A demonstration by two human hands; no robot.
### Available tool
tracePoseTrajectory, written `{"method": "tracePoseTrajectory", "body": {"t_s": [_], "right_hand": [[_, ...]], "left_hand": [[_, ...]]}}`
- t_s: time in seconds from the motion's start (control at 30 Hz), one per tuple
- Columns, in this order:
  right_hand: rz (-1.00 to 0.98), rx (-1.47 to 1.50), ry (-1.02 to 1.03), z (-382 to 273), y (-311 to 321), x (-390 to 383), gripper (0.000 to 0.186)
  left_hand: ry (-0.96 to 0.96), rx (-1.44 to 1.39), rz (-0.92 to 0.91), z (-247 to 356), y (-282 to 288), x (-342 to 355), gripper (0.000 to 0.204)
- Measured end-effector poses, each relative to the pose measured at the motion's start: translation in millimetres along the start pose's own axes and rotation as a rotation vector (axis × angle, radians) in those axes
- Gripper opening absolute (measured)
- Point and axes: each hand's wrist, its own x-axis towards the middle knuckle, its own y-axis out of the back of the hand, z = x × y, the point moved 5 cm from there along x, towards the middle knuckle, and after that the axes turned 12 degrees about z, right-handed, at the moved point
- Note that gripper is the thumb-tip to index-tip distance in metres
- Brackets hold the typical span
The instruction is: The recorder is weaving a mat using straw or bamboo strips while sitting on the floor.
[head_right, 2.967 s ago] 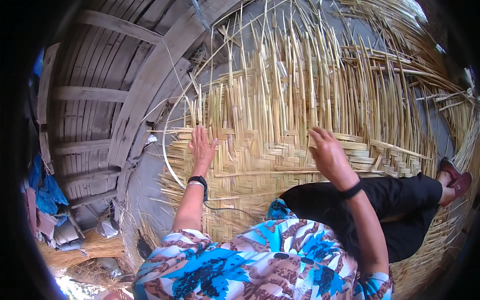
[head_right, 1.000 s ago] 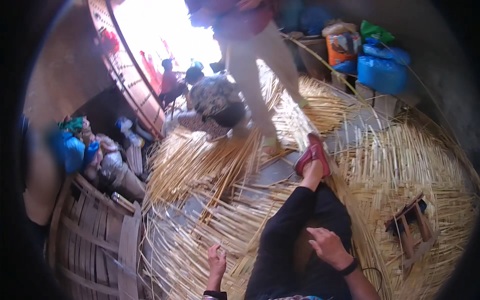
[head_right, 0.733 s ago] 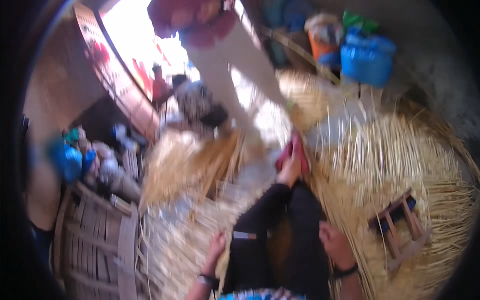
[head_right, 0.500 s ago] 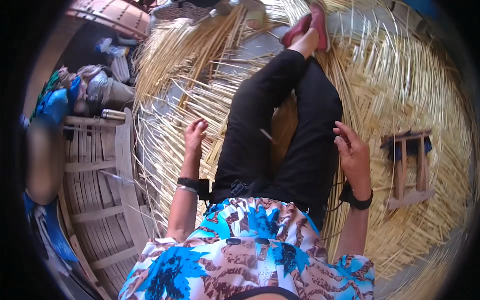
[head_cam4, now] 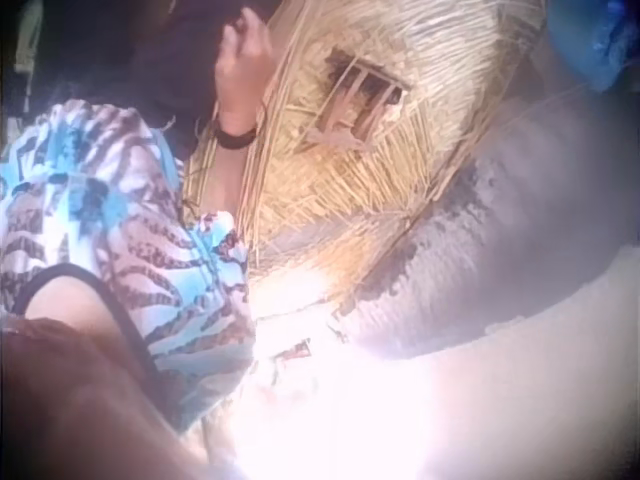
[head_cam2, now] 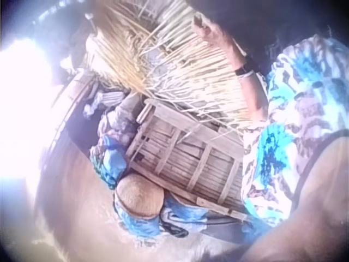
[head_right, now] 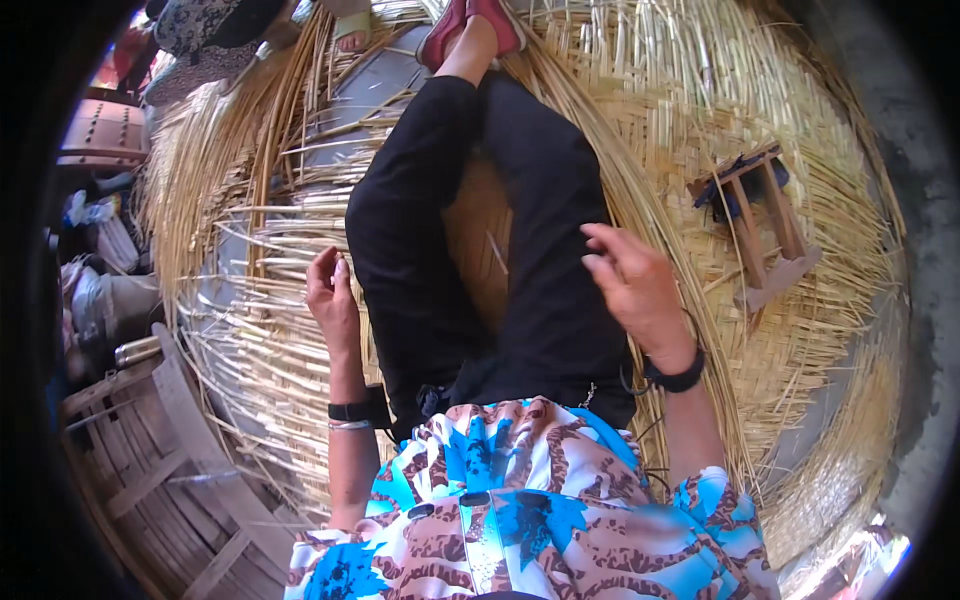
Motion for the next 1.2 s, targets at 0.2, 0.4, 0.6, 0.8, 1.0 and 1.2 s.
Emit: {"method": "tracePoseTrajectory", "body": {"t_s": [0.2, 0.4, 0.6, 0.8, 1.0, 1.2], "right_hand": [[-0.164, -0.378, 0.825, -61, -74, -11, 0.017], [-0.109, -0.286, 0.446, -66, -75, 13, 0.024], [-0.304, -0.556, 0.652, -12, -160, 17, 0.028], [-0.344, -0.517, 0.476, -63, -164, 21, 0.034], [-0.116, -0.314, 0.657, -109, -107, 28, 0.031], [-0.257, -0.236, 0.491, -87, -100, 7, 0.035]], "left_hand": [[0.079, 0.137, 0.175, -69, 54, -27, 0.03], [0.244, 0.004, 0.047, -66, 12, -19, 0.035], [0.157, 0.05, 0.193, -112, 28, -8, 0.037], [0.122, 0.23, 0.231, -72, 62, -4, 0.037], [-0.152, 0.17, 0.161, -158, -21, -13, 0.035], [-0.224, 0.167, 0.205, -152, -8, -41, 0.039]]}}
